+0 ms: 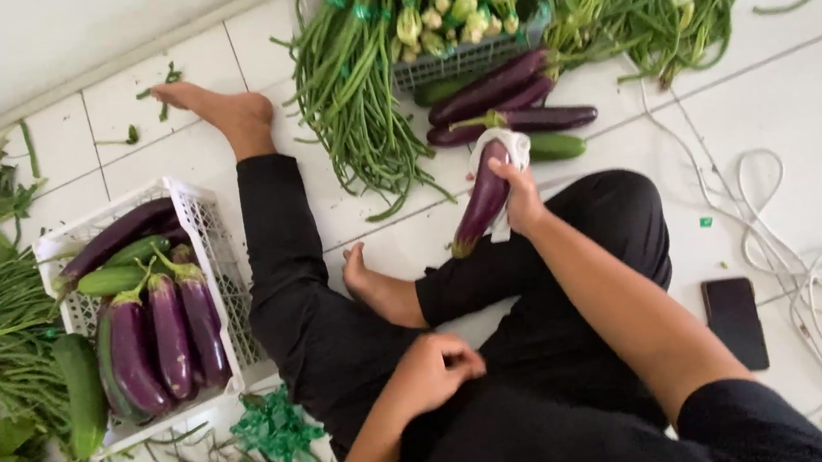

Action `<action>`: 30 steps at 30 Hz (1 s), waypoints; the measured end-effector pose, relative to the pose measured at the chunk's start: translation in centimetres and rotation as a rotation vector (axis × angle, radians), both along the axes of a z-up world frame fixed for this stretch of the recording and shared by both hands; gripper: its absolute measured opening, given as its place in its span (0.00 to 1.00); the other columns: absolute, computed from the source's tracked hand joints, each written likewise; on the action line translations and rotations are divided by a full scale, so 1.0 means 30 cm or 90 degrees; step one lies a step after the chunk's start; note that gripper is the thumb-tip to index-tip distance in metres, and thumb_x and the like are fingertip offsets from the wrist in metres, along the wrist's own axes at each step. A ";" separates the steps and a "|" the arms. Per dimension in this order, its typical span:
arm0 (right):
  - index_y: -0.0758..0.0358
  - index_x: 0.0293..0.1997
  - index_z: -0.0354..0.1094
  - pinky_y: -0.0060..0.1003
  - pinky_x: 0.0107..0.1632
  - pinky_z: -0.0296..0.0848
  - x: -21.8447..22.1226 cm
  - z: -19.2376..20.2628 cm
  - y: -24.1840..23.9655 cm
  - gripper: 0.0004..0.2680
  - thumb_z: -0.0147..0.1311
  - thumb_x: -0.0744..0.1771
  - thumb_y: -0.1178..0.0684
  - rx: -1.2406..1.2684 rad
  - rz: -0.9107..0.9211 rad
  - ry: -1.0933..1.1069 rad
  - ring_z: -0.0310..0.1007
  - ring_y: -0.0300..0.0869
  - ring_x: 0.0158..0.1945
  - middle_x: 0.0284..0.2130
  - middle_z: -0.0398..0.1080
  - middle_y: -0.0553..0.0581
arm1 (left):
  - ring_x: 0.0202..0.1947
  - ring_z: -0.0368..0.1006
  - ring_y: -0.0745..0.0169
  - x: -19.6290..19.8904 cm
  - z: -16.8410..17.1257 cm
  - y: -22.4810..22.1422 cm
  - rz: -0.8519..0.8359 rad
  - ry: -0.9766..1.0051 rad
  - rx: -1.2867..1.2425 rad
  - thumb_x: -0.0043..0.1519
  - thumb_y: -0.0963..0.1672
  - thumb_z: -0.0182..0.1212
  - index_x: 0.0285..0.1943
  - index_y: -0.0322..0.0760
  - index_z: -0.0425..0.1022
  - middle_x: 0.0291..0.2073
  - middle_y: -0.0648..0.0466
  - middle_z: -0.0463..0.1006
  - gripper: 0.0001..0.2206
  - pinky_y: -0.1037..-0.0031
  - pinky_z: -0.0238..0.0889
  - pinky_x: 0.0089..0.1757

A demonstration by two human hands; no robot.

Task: A person sits on the floor cleaning eggplants by wiping them with a cloth and placing them into a white plastic crate.

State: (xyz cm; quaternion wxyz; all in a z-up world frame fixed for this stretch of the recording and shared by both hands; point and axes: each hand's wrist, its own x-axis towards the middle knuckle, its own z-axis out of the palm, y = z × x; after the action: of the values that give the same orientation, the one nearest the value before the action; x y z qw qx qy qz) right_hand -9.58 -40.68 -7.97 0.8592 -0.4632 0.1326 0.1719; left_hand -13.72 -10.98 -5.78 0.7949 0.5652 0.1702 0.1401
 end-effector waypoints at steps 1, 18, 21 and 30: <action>0.58 0.52 0.70 0.52 0.46 0.73 0.002 0.037 0.018 0.18 0.67 0.61 0.45 0.000 0.001 -0.008 0.74 0.50 0.41 0.39 0.72 0.57 | 0.72 0.44 0.40 -0.005 -0.024 -0.002 -0.009 -0.029 -0.031 0.59 0.41 0.42 0.77 0.23 0.32 0.72 0.32 0.46 0.36 0.56 0.38 0.66; 0.62 0.43 0.74 0.53 0.43 0.82 0.095 -0.093 0.004 0.14 0.46 0.70 0.42 0.088 0.015 0.249 0.81 0.54 0.35 0.33 0.77 0.65 | 0.44 0.80 0.42 -0.254 0.015 -0.559 -0.162 0.133 0.461 0.56 0.49 0.74 0.57 0.36 0.74 0.39 0.43 0.82 0.24 0.58 0.75 0.43; 0.55 0.54 0.70 0.48 0.45 0.84 0.093 -0.001 0.062 0.11 0.43 0.71 0.47 0.137 0.034 0.157 0.81 0.55 0.39 0.37 0.76 0.66 | 0.43 0.80 0.40 -0.240 0.049 -0.540 -0.159 0.117 0.436 0.55 0.47 0.74 0.61 0.32 0.71 0.39 0.39 0.82 0.27 0.58 0.76 0.43; 0.62 0.38 0.77 0.40 0.54 0.69 0.062 -0.016 0.037 0.09 0.47 0.68 0.53 -0.264 0.059 -0.541 0.74 0.48 0.42 0.33 0.73 0.58 | 0.44 0.79 0.42 -0.262 -0.021 -0.501 -0.166 0.090 0.430 0.59 0.50 0.69 0.62 0.36 0.73 0.41 0.40 0.81 0.24 0.56 0.74 0.44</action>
State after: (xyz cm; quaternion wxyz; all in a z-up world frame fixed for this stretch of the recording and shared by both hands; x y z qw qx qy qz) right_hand -7.72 -39.58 -8.46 0.7183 -0.6597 -0.2196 -0.0248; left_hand -21.58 -26.01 -6.41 0.5609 0.8211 0.0948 0.0465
